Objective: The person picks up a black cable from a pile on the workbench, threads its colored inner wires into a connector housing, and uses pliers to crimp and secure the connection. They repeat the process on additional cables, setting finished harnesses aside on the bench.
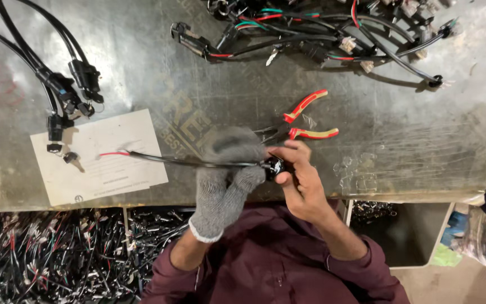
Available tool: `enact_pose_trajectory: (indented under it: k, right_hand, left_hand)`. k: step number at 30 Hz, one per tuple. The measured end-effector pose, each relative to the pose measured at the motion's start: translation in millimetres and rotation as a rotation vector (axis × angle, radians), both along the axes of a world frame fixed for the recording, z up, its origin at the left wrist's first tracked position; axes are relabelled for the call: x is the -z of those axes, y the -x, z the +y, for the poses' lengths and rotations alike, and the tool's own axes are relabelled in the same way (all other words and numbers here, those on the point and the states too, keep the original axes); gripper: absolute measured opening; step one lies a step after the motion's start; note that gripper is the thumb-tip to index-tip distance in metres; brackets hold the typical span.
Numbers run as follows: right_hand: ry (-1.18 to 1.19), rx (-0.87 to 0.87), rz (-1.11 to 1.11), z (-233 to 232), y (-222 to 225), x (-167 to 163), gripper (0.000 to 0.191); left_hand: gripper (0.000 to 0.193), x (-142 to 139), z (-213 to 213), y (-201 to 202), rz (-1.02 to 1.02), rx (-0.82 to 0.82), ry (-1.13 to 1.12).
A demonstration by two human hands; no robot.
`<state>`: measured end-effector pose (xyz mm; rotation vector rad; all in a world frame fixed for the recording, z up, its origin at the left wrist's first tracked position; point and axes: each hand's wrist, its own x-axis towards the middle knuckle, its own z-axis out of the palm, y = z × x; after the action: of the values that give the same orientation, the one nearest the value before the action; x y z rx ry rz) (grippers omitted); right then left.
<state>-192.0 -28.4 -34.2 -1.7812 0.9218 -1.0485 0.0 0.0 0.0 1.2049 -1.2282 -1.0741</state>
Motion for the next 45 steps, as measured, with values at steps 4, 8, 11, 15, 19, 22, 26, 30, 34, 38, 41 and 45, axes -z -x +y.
enact_pose_trajectory:
  k: [4, 8, 11, 15, 19, 22, 26, 30, 34, 38, 41, 45]
  right_hand:
    - [0.107, 0.034, 0.037, -3, -3, -1, 0.044]
    - [-0.004, 0.003, 0.109, 4, 5, 8, 0.05]
    - [-0.072, -0.02, 0.028, 10, 5, 16, 0.038]
    - [-0.207, 0.07, -0.022, 15, 4, 22, 0.034]
    - [-0.489, 0.001, -0.14, -5, 14, 28, 0.03]
    - [-0.593, -0.083, -0.158, -1, 26, 22, 0.023]
    - [-0.5, -0.146, -0.3, 14, 4, 16, 0.029]
    - [-0.584, -0.09, -0.111, -3, -1, 38, 0.028]
    - [-0.739, -0.417, -0.241, 22, -5, 37, 0.03]
    - [-1.075, -0.62, -0.537, 64, 6, 11, 0.035]
    - [-0.929, -0.598, -0.682, 78, 4, 9, 0.042]
    - [-0.764, -0.159, -0.564, 80, -14, 37, 0.04]
  left_hand:
    - [0.065, 0, -6, 1, 0.05, -0.017, -0.065]
    - [0.075, 1, -10, -12, 0.041, 0.169, -0.159]
    - [0.062, 7, -14, -11, -0.466, 0.193, 0.147]
    - [0.056, 14, -8, 0, -0.382, 0.113, 0.168]
    - [0.038, 10, -3, 32, -0.442, -0.012, 0.023]
    - [0.03, -2, -11, 29, -0.502, 0.053, 0.074]
    - [0.042, -8, -19, -11, -0.269, 0.317, 0.28]
    - [0.039, 8, -23, -2, -0.301, 0.263, 0.158]
    - [0.027, -15, -4, -30, -0.135, 0.43, 0.224]
    - [0.026, -56, 29, -34, 0.042, 0.424, 0.204]
    - [0.014, -60, 36, -16, 0.217, 0.342, 0.078]
    - [0.021, -37, 34, -7, 0.234, 0.241, -0.004]
